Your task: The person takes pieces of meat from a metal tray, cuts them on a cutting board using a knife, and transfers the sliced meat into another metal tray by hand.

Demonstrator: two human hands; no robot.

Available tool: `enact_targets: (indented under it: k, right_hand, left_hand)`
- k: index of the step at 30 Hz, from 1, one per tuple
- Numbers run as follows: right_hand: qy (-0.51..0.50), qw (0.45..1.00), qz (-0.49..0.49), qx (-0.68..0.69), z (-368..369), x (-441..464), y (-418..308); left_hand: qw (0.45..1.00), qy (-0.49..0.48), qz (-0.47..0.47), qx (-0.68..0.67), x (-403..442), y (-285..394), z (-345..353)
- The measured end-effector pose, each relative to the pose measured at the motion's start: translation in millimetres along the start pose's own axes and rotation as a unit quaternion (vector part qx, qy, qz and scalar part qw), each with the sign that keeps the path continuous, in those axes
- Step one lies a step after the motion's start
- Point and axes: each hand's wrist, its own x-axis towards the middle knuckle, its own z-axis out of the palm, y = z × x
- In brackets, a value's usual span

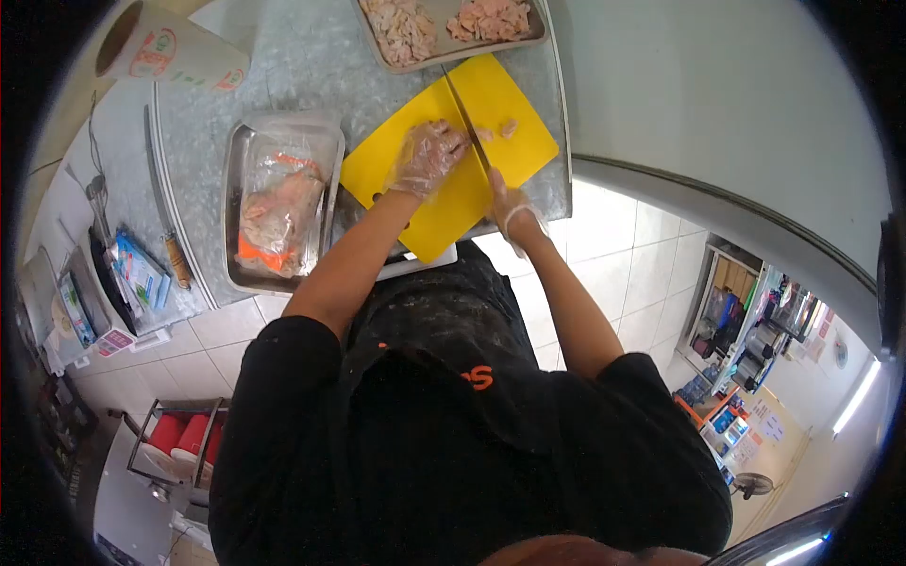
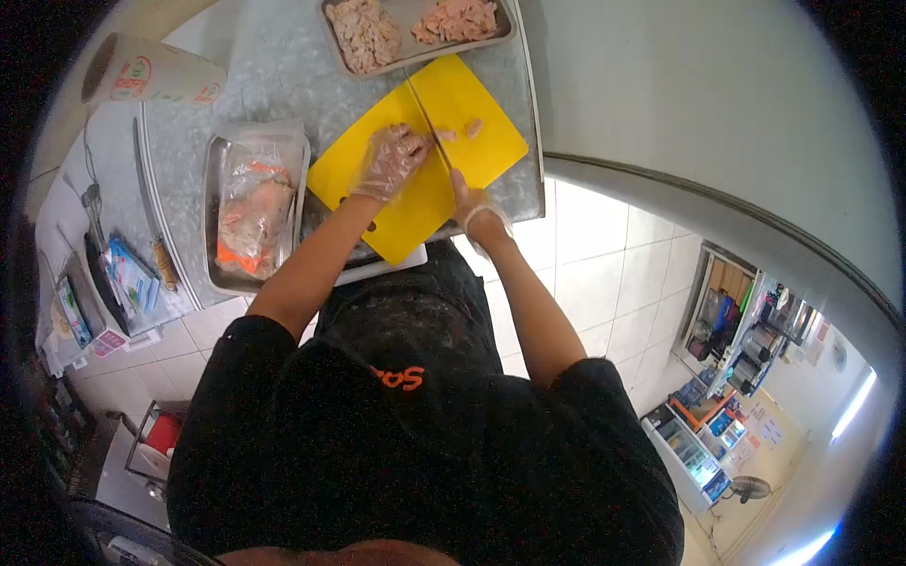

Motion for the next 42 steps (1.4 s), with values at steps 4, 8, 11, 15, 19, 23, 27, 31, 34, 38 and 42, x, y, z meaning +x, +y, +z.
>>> enact_targets:
  k: [4,8,11,15,19,23,27,31,34,38,42]
  right_hand:
    - [-0.106,0.989,0.095,0.04,-2,-22,6]
    - [-0.073,0.991,0.088,0.064,-8,-14,7]
    - [-0.171,0.911,0.297,0.23,-57,-9,-39]
    - [-0.16,0.965,0.199,0.066,-14,-42,1]
    - [-0.116,0.988,0.085,0.056,-31,-3,-21]
    - [-0.133,0.987,0.081,0.045,-26,-38,-14]
    - [0.007,0.999,-0.039,-0.017,0,-10,12]
    - [-0.063,0.997,0.025,-0.022,8,-28,9]
    - [-0.195,0.973,0.118,-0.019,0,-56,16]
    - [-0.216,0.92,0.273,0.178,-54,8,-34]
    - [-0.075,0.997,0.013,0.017,-18,-43,-2]
  left_hand:
    - [0.999,-0.022,-0.004,0.026,7,-4,2]
    - [0.999,0.005,-0.013,0.033,6,1,0]
    - [0.998,0.057,-0.013,-0.012,8,12,-6]
    - [0.999,0.042,-0.003,0.002,7,1,0]
    - [0.997,0.074,-0.008,-0.002,8,9,0]
    - [0.996,0.086,-0.019,-0.028,11,-4,5]
    - [0.997,0.071,-0.026,-0.009,6,-5,12]
    - [0.997,0.067,-0.042,0.009,12,-6,4]
    - [0.997,0.059,-0.046,0.012,12,-6,5]
    - [0.997,0.063,-0.047,0.004,10,0,3]
    - [0.994,0.098,-0.033,0.028,7,-7,10]
